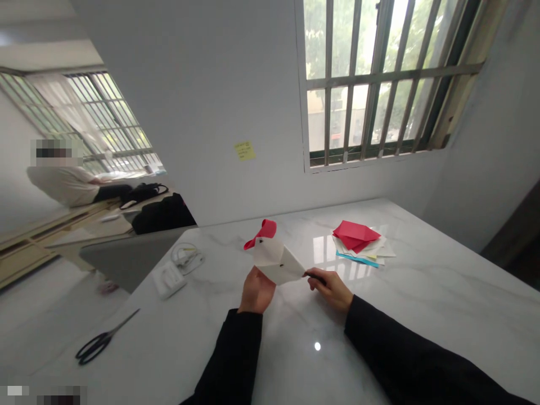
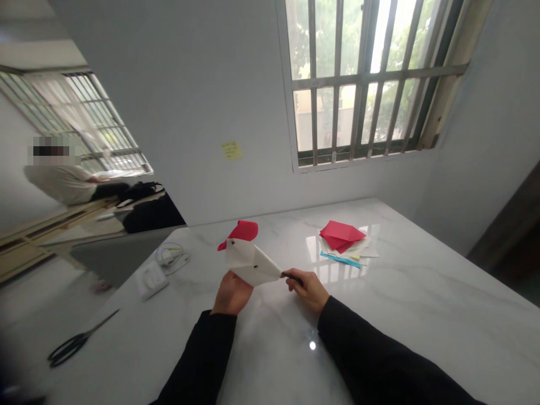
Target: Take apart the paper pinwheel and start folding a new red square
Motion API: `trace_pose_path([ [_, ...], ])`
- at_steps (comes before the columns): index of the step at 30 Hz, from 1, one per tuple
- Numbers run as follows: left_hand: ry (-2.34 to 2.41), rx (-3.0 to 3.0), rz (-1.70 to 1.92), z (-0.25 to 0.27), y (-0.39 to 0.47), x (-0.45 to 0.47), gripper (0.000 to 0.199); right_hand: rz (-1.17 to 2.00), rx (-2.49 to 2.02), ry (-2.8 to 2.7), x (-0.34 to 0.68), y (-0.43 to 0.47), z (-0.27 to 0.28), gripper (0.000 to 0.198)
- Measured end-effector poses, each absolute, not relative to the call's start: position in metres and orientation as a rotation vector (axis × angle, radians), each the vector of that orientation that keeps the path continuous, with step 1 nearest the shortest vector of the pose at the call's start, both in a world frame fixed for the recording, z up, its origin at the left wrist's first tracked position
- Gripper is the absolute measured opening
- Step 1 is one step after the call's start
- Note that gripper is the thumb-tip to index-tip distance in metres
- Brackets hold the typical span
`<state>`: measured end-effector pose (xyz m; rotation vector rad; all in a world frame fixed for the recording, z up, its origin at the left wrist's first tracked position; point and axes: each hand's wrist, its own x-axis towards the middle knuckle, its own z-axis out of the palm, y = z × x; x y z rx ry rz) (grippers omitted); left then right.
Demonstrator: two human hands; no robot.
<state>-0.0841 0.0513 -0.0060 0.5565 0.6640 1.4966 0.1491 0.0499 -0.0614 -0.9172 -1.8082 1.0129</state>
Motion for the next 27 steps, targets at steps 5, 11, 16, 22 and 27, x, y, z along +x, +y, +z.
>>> trace_pose_path([
  [5,0.376,0.438,1.431,-0.001,0.050,-0.108,0.056,1.021,-0.936,-1.839,0.154,0.052,-0.061,0.031],
  [11,0.276,0.413,1.545,0.012,0.049,-0.125,0.076,0.969,-0.985,-1.831,0.161,0.060,-0.064,0.033],
  [16,0.315,0.451,1.492,0.018,0.050,-0.130,0.081,0.963,-0.981,-1.853,0.167,0.062,-0.061,0.034],
  [22,0.558,0.435,1.305,0.016,0.046,-0.119,0.083,1.060,-0.945,-1.900,0.170,0.059,-0.054,0.031],
  [27,0.641,0.505,1.233,0.019,0.044,-0.116,0.091,1.124,-0.947,-1.955,0.171,0.058,-0.051,0.031],
])
